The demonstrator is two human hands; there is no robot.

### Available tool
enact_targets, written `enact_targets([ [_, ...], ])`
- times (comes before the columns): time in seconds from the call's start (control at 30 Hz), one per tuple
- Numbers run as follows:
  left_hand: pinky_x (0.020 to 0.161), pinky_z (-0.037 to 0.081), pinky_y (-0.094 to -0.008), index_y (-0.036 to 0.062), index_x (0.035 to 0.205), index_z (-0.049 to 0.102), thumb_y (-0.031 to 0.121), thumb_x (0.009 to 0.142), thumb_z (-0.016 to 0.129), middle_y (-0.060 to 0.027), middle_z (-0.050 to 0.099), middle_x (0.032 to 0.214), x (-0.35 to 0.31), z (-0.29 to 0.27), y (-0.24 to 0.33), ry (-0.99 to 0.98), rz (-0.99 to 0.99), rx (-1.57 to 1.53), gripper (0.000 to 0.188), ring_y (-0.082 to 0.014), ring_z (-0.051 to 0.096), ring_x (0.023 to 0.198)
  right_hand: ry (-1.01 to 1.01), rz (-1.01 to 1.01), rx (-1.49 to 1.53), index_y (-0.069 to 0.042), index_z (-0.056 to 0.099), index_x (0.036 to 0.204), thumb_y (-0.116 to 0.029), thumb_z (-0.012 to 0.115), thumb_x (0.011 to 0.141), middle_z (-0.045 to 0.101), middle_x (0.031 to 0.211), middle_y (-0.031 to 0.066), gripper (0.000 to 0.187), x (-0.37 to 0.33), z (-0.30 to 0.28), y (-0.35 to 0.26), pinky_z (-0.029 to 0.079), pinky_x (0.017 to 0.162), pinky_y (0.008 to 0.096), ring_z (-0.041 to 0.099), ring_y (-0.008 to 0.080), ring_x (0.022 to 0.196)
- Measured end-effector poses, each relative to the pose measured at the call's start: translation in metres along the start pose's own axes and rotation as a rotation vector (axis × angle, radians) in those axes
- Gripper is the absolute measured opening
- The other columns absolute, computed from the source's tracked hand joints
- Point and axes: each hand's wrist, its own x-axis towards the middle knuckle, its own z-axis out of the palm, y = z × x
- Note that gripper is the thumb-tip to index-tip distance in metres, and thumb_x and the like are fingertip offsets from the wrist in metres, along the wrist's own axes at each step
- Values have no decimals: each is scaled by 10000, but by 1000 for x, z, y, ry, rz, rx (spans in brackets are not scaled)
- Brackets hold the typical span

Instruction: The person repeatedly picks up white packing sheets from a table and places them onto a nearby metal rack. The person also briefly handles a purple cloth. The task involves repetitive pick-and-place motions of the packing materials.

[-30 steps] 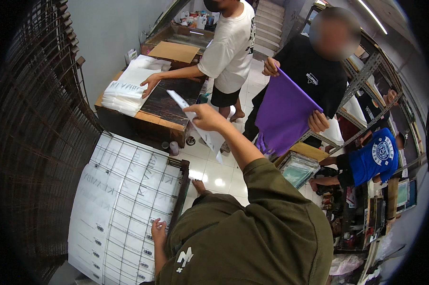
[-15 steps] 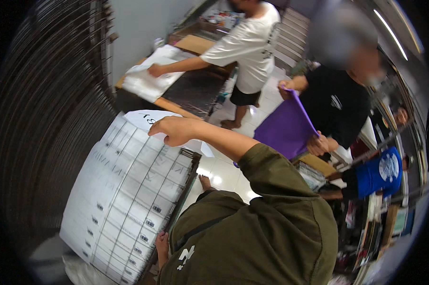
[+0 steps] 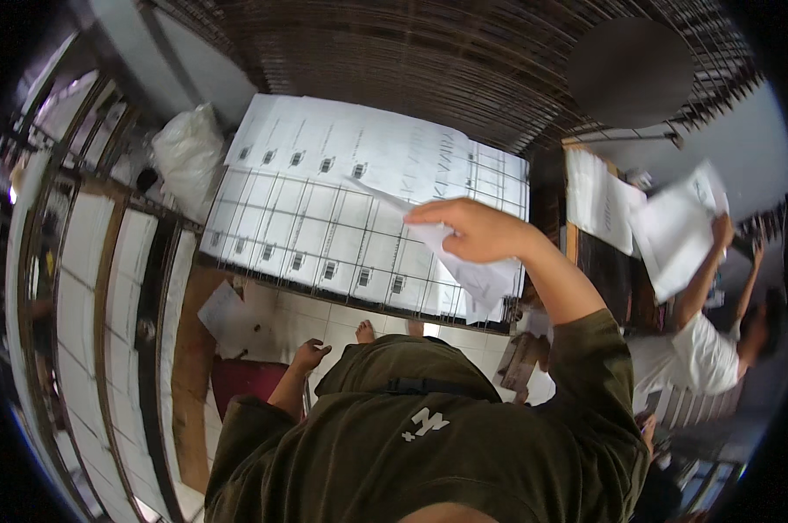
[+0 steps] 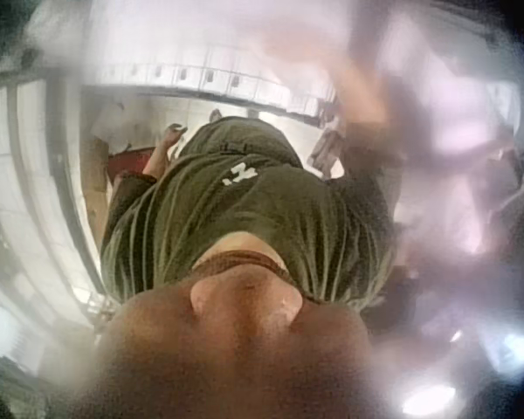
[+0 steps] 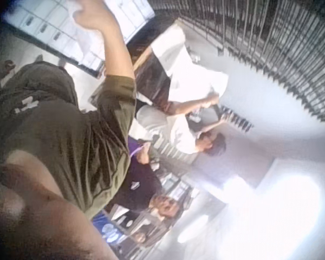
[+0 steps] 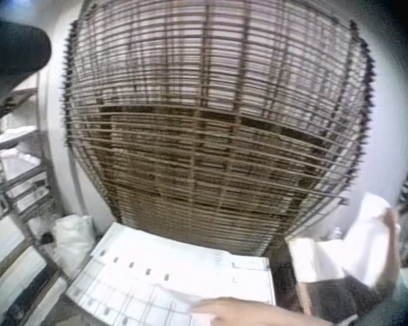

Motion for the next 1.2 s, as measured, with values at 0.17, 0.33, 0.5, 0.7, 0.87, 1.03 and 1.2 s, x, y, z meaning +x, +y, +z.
enact_targets([
  [0.17, 834, 450, -383, 36, 1122, 552, 491, 740, 608, -197, 615, 1006, -32, 50, -32, 58, -203, -135, 597, -311, 578, 976, 237, 87, 252, -33, 490, 1227, 88, 456, 652, 499, 1248, 127, 589, 8, -51, 45, 435, 850, 290, 523, 192, 1051],
  [0.33, 837, 448, -382, 34, 1064, 584, 502, 716, 639, -209, 622, 975, -77, 109, -34, 152, -315, -195, 586, -323, 582, 973, 759, 262, 638, -66, 494, 1243, 138, 450, 663, 487, 1262, 71, 616, -60, -43, 184, 450, 712, 197, 556, 95, 861],
  [0.5, 804, 469, -350, 26, 1079, 573, 488, 728, 641, -196, 641, 928, -111, 143, -32, 164, -402, -264, 584, -287, 610, 930, 1138, 285, 960, -24, 449, 1271, 146, 415, 688, 482, 1267, 68, 609, -96, 57, 342, 430, 673, 184, 542, 84, 907],
  [0.7, 728, 475, -325, 11, 1141, 531, 424, 754, 649, -139, 630, 921, -189, 157, 3, 332, -517, -379, 579, -205, 606, 794, 1187, 441, 1033, -30, 428, 1286, 127, 439, 704, 506, 1206, 92, 602, -66, 106, 432, 406, 552, 203, 493, 79, 663],
  [0.87, 729, 475, -320, 17, 1143, 529, 420, 747, 657, -138, 631, 898, -214, 186, 2, 387, -611, -451, 579, -204, 604, 771, 1138, 465, 977, -25, 419, 1288, 123, 431, 702, 504, 1196, 121, 604, -64, 107, 481, 438, 554, 229, 527, 100, 672],
  [1.03, 720, 474, -319, 11, 1146, 526, 408, 747, 662, -142, 631, 899, -214, 208, 21, 335, -596, -475, 579, -199, 606, 763, 1140, 442, 964, -21, 400, 1299, 121, 429, 698, 548, 1117, 116, 619, -56, 95, 485, 446, 581, 233, 548, 120, 702],
  [1.2, 690, 469, -311, 11, 1134, 532, 411, 749, 660, -118, 627, 850, -216, 216, 24, 363, -579, -477, 570, -175, 589, 733, 1097, 519, 910, -29, 412, 1299, 102, 455, 707, 463, 1268, 113, 608, -49, 81, 475, 424, 597, 211, 525, 102, 726],
])
